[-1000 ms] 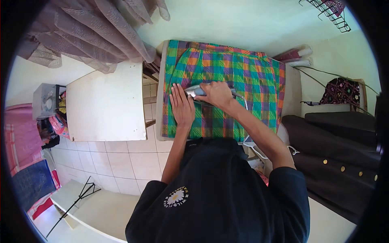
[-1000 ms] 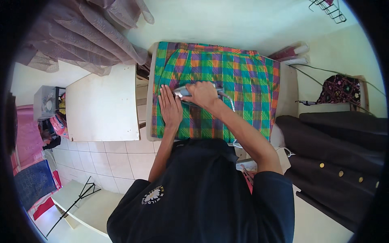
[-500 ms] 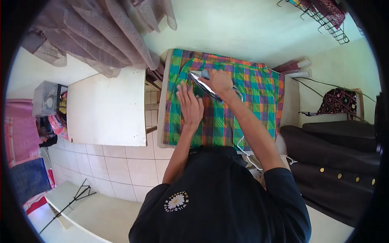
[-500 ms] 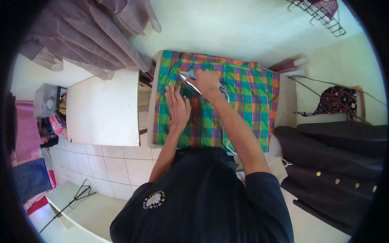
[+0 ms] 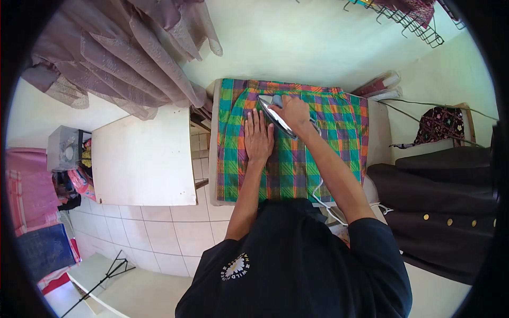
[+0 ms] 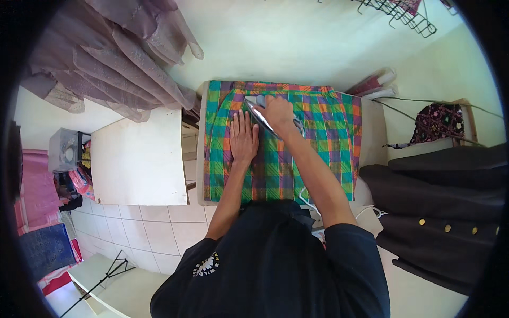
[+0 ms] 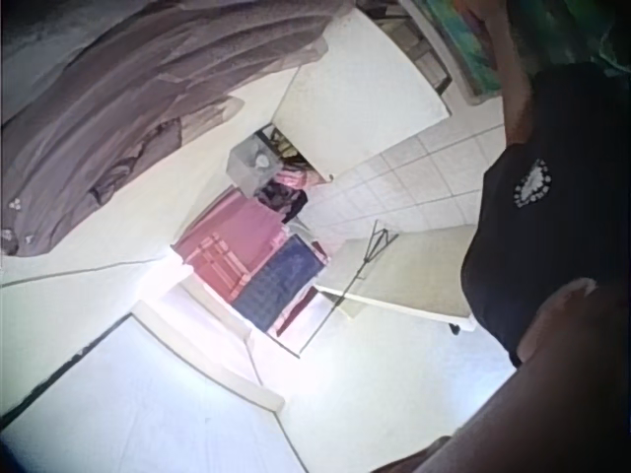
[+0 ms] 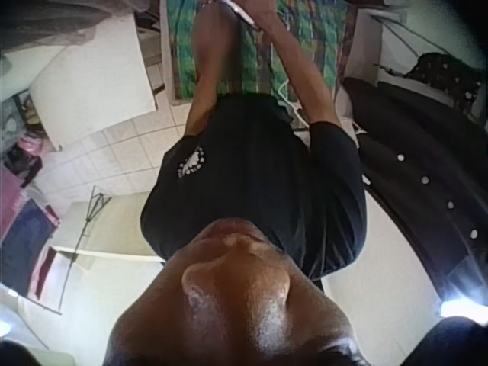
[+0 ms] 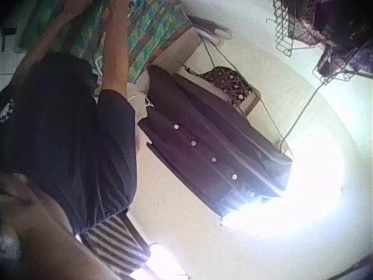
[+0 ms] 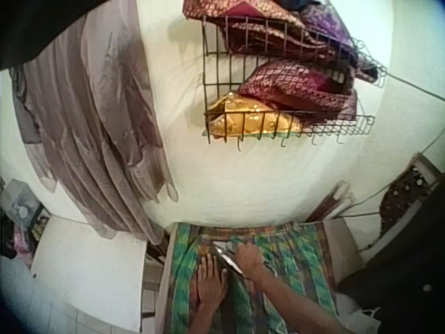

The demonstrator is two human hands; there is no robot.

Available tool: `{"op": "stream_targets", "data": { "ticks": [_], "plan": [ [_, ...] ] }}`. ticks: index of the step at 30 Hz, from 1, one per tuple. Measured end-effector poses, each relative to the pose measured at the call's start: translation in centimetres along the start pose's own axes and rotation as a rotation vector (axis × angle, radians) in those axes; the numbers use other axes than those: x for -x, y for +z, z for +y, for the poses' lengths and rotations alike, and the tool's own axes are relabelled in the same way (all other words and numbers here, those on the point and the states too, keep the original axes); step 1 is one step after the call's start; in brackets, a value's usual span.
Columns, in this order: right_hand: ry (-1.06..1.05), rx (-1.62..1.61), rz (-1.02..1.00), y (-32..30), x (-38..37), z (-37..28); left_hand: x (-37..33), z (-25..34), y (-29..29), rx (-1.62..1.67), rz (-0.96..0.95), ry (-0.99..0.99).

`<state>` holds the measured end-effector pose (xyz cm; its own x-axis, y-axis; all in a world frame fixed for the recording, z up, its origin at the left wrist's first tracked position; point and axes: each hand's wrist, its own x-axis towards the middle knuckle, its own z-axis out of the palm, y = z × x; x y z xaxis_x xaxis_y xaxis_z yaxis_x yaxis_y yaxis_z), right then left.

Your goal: Ironing and folding a checkered cloth on a flat surface.

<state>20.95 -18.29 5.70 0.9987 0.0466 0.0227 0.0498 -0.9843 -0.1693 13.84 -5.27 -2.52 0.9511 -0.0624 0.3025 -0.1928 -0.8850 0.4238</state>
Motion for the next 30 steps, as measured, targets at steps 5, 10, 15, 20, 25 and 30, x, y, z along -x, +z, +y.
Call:
{"op": "stream_targets", "data": {
  "ticks": [5, 10, 15, 20, 25, 30],
  "plan": [
    [-0.125, -0.031, -0.003, 1.0, 2.8, 1.8, 0.4, -0.5, 0.1, -0.101, 0.028, -0.023],
    [0.218, -0.056, 0.049, -2.1, 2.6, 7.0, -1.3, 2.4, -0.1, -0.162, -0.169, -0.169],
    [0.185, -0.065, 0.082, -1.1, 2.8, 7.7, -4.3, 5.4, 2.4, 0.174, -0.063, 0.095],
    [0.275, -0.130, 0.107, -0.5, 5.5, 7.7, -4.1, 6.5, 5.3, 0.030, -0.090, 0.203],
    [0.400, -0.102, 0.073, -2.7, 7.8, 11.0, -4.1, 6.5, 5.3, 0.091, -0.094, 0.208],
    [0.519, -0.060, 0.168, -3.9, 5.0, 15.6, -4.1, 6.6, 5.3, 0.009, -0.135, 0.224]
  ]
}}
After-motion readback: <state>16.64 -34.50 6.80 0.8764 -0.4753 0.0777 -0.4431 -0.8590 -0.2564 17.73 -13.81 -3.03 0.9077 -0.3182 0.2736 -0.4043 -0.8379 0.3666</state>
